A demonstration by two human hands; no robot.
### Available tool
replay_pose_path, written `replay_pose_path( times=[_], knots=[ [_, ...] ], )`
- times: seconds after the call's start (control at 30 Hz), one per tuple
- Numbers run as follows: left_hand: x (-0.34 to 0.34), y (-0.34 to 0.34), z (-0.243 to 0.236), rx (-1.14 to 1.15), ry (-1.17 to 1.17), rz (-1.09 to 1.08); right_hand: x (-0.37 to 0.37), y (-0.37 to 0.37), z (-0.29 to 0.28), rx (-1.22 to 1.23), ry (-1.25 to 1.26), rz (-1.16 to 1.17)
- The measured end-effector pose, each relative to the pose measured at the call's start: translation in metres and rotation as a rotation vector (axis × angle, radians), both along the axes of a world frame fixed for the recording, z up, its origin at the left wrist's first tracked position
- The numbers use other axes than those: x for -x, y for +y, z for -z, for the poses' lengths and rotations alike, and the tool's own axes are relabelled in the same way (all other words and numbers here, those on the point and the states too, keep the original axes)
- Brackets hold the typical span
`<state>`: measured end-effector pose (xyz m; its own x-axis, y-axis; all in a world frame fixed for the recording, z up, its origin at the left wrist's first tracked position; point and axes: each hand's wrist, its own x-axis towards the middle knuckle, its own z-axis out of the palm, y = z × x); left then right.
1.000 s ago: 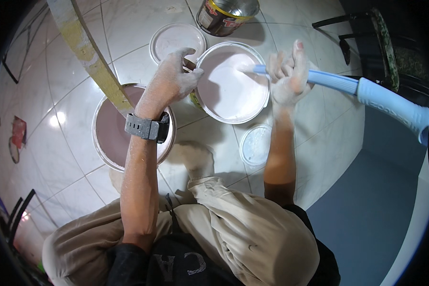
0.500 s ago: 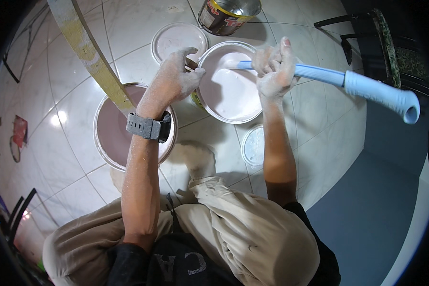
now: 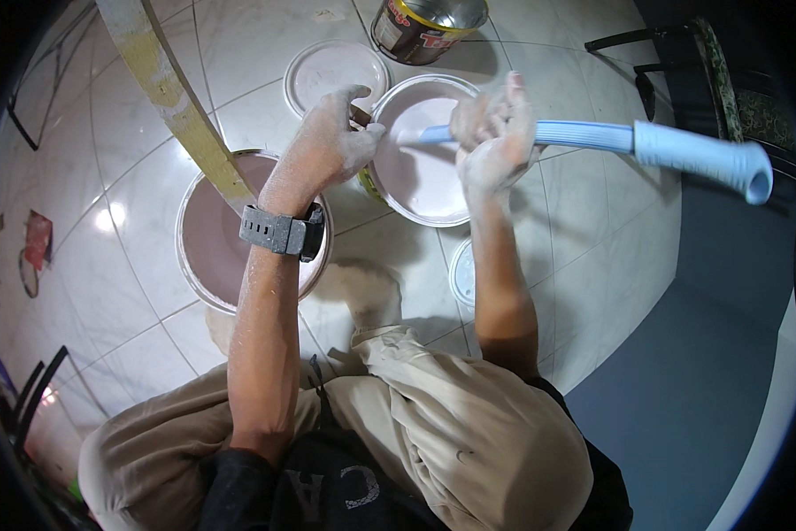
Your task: The person sits on the floor and uses a blue-handled stirrer to mix white paint in a bucket. They then use a wooden stick to scrape the stirrer and mix a second bucket of pink paint.
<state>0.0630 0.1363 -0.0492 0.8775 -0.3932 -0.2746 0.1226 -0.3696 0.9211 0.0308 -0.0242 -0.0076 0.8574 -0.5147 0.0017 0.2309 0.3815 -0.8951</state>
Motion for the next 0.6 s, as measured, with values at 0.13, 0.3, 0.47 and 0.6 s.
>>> replay_pose_path(
  times=[0.13,0.3,0.47,0.6],
  knots=[
    [0.000,0.001,0.000,0.058,-0.012,-0.019,0.006,-0.021,0.005,0.197,-0.082,0.062],
    [0.000,0.001,0.001,0.011,-0.008,-0.021,0.025,0.002,-0.012,0.433,0.217,0.021],
    [0.001,0.000,0.002,-0.048,-0.051,0.003,0.017,-0.011,-0.006,0.087,0.083,-0.058],
    [0.000,0.001,-0.003,-0.027,0.015,0.003,0.008,-0.030,-0.001,0.012,-0.019,0.148]
  ],
)
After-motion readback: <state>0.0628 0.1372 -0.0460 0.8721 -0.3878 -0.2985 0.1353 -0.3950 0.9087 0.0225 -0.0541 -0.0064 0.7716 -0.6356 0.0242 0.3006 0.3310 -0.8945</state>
